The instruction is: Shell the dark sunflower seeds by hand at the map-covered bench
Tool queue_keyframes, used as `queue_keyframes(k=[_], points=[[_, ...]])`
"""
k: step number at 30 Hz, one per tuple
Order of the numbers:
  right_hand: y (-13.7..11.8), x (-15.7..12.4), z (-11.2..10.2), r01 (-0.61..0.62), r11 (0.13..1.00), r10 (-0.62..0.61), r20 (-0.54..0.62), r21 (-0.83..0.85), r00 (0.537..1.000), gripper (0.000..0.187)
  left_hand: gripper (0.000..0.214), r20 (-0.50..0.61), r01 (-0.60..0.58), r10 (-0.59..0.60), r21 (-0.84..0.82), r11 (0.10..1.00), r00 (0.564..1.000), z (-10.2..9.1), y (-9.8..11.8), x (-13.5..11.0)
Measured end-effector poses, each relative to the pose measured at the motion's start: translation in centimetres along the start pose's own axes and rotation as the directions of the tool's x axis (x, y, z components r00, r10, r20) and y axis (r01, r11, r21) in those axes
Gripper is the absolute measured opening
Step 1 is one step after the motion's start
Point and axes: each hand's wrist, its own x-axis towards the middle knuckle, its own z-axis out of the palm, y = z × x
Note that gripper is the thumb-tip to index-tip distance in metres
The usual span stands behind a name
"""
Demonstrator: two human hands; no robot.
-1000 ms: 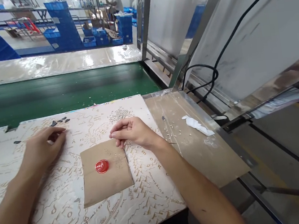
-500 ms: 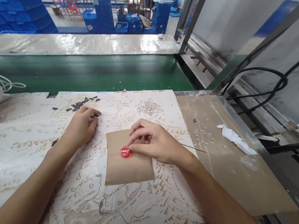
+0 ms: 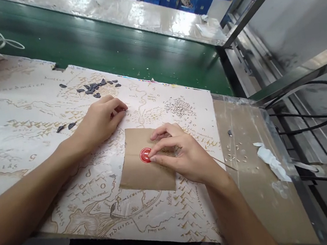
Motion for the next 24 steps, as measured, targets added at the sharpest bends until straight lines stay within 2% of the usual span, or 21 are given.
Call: queue_keyframes(k=[3,6,9,12,15,20,22,24], points=[[-0.2,0.0,0.0,-0.003,0.999,0.003,-0.005,-0.041,1.000,0.002,0.014,-0.043,-0.026,0.021,-0.102,0.994,0.999,0.2,0.6,0.0],[-0.3,0.0,-0.1,0.012,0.997,-0.013,-0.020,-0.070,1.000,0.003,0.013,-0.039,0.013,-0.027,-0.302,0.953,0.999,0.7,1.3,-0.2],[-0.5,0.0,0.0,0.027,0.996,-0.030,-0.029,-0.089,0.999,0.003,0.019,0.069,0.152,-0.136,-0.558,0.816,0.988,1.4,1.8,-0.4],[-0.7,-0.1,0.3,0.044,0.994,-0.048,-0.037,-0.101,0.998,0.002,0.017,0.190,0.277,-0.202,-0.706,0.651,0.961,2.0,2.2,-0.4],[-0.6,-0.1,0.2,0.038,0.995,-0.043,-0.057,-0.096,0.997,0.003,0.011,0.211,0.299,-0.216,-0.759,0.578,0.953,2.0,2.7,-0.4],[1.0,0.2,-0.7,-0.067,0.997,0.074,-0.181,0.041,0.981,0.006,0.006,0.170,0.272,-0.229,-0.788,0.552,0.958,1.4,3.8,-0.4],[1.5,0.3,-0.9,-0.087,0.996,0.084,-0.237,0.000,0.968,0.005,0.007,0.171,0.267,-0.223,-0.805,0.530,0.960,1.2,4.0,-0.5],[1.8,0.4,-0.8,-0.076,0.992,0.051,-0.230,-0.100,0.972,0.005,0.011,0.183,0.272,-0.220,-0.821,0.502,0.958,1.2,4.1,-0.7]])
